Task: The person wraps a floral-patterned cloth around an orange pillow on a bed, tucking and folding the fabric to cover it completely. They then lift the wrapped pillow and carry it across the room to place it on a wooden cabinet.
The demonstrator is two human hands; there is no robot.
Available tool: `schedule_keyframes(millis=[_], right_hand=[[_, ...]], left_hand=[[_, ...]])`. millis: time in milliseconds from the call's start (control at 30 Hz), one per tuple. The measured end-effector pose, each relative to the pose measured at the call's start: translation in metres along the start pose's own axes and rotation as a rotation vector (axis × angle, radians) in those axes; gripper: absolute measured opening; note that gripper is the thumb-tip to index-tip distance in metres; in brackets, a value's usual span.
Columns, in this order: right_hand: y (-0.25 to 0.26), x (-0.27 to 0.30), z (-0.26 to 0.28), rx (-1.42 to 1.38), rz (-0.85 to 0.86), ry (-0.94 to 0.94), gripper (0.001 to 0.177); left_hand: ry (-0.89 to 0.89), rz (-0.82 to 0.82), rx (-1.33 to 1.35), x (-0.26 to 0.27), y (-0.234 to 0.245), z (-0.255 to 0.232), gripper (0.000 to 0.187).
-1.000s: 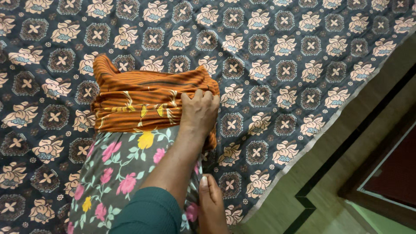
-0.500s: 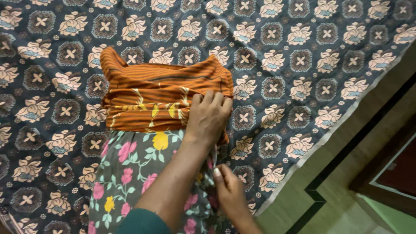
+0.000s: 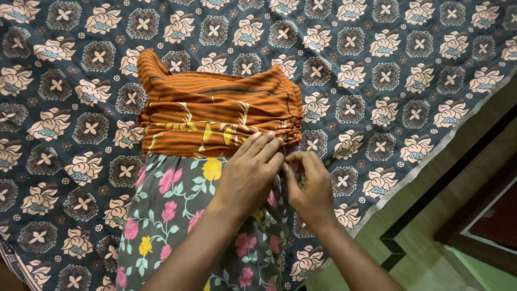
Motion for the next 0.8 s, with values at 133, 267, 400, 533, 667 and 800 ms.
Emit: schedule_keyframes(millis=[133, 267, 400, 533, 667, 800], right_hand=[[-0.006, -0.017, 0.012, 0.042, 0.044, 0.096, 0.015], [-0.011, -0.025, 0.035, 0.054, 0.068, 0.275, 0.019], [-0.020, -0.030, 0.060, 0.067, 0.112, 0.408, 0.022], [-0.034, -0.034, 0.079, 0.085, 0.152, 0.489, 0.029], [-0.045, -0.040, 0.091, 0.116, 0.214, 0.537, 0.036], [-0.055, -0.048, 0.105, 0.118, 0.239, 0.570, 0.029]], left_hand=[[0.027, -0.016, 0.035, 0.011, 0.013, 0.004, 0.034], [0.086, -0.085, 0.055, 0.023, 0.030, 0.012, 0.034], [0.134, -0.131, 0.094, 0.037, 0.050, 0.020, 0.040], [0.274, -0.183, 0.162, 0.054, 0.067, 0.029, 0.035], [0.462, -0.254, 0.155, 0.076, 0.080, 0.040, 0.030], [0.642, -0.296, -0.113, 0.106, 0.085, 0.064, 0.025]])
Point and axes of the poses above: each hand's wrist, its own x-axis away from the middle knuckle, its own y-axis out of the back of the hand, z = x × y, the point moved 4 cm from there along -x, towards the middle knuckle, and after that the axes turned 9 degrees about -y, right-handed, at the moved point
